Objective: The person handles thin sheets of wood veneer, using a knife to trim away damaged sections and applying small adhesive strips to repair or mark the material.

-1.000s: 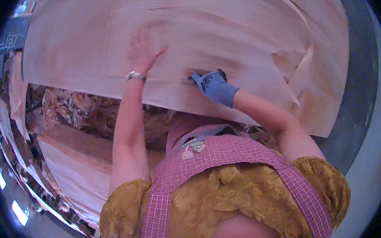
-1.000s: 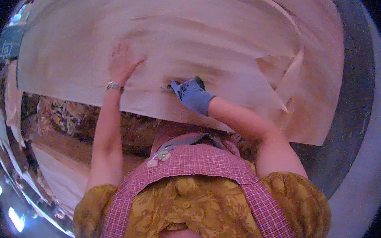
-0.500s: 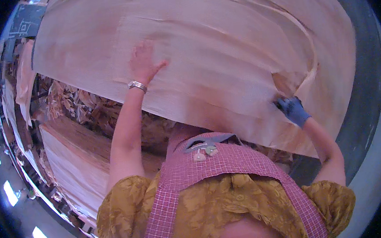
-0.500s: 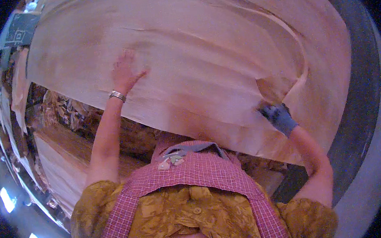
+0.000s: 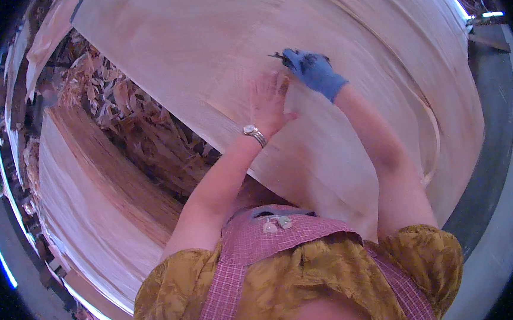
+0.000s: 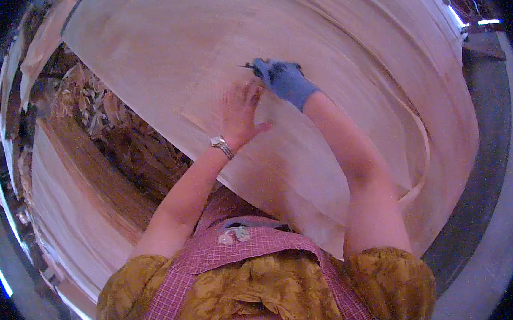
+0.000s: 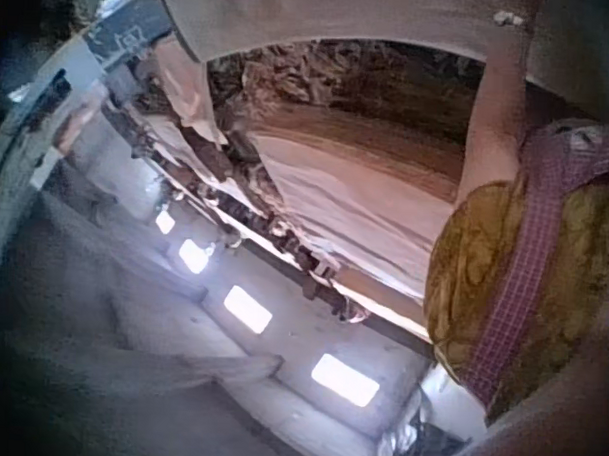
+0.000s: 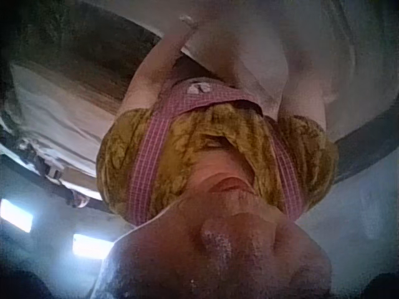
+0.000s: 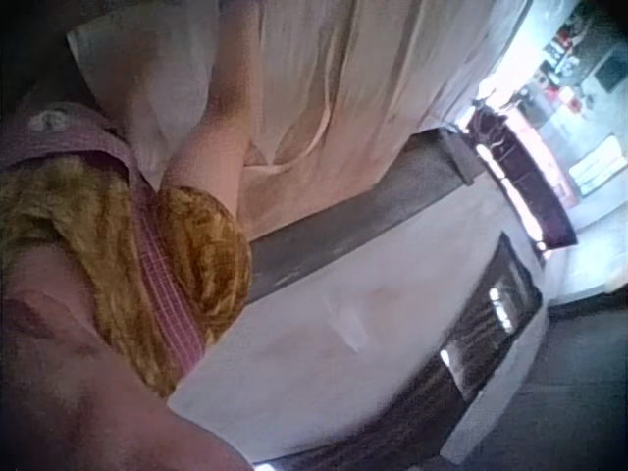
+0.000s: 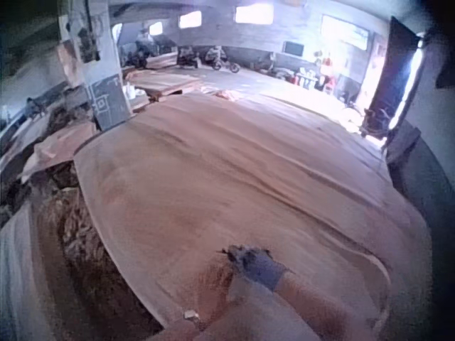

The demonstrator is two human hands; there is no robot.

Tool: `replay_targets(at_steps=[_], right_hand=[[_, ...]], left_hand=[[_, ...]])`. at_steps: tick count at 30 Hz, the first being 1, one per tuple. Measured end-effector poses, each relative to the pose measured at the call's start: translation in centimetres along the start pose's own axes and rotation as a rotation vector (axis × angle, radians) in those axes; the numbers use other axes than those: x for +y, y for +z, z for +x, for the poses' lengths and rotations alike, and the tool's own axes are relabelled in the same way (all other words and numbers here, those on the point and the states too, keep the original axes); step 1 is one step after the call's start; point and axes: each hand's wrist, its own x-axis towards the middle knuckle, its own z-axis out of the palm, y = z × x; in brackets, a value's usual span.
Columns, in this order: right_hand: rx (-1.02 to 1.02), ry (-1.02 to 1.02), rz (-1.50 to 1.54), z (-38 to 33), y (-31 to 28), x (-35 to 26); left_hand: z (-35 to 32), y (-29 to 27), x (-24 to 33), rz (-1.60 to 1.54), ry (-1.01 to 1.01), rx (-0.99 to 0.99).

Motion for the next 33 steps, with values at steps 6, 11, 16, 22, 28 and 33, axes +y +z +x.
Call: replay_targets(at_steps=[6, 11, 16, 22, 28, 33], right_hand=[[-0.142, -0.255, -0.026, 7.6, 1.8, 0.0], [-0.265, -0.261, -0.033, 9.6, 2.7, 0.7], [-0.35, -0.219, -0.183, 10.4, 4.0, 4.0], [-0.339, -0.094, -0.128, 1.9, -0.2, 7.1], [-0.389, 0.15, -0.146, -5.3, -0.2, 6.9], [-0.343, 0.287, -0.153, -13.6, -0.1, 5.9]], left_hand=[[0.9, 0.7, -2.2, -0.204, 0.012, 0.034], [8.0, -1.6, -8.2, -0.079, -0.052, 0.28], [10.5, 0.7, -9.4, -0.055, -0.013, 0.096], [10.0, 0.5, -8.7, 0.078, 0.016, -0.039], [11.3, -0.3, -9.5, 0.009, 0.084, -0.173], [10.7, 1.5, -8.8, 0.118, 0.019, -0.151]])
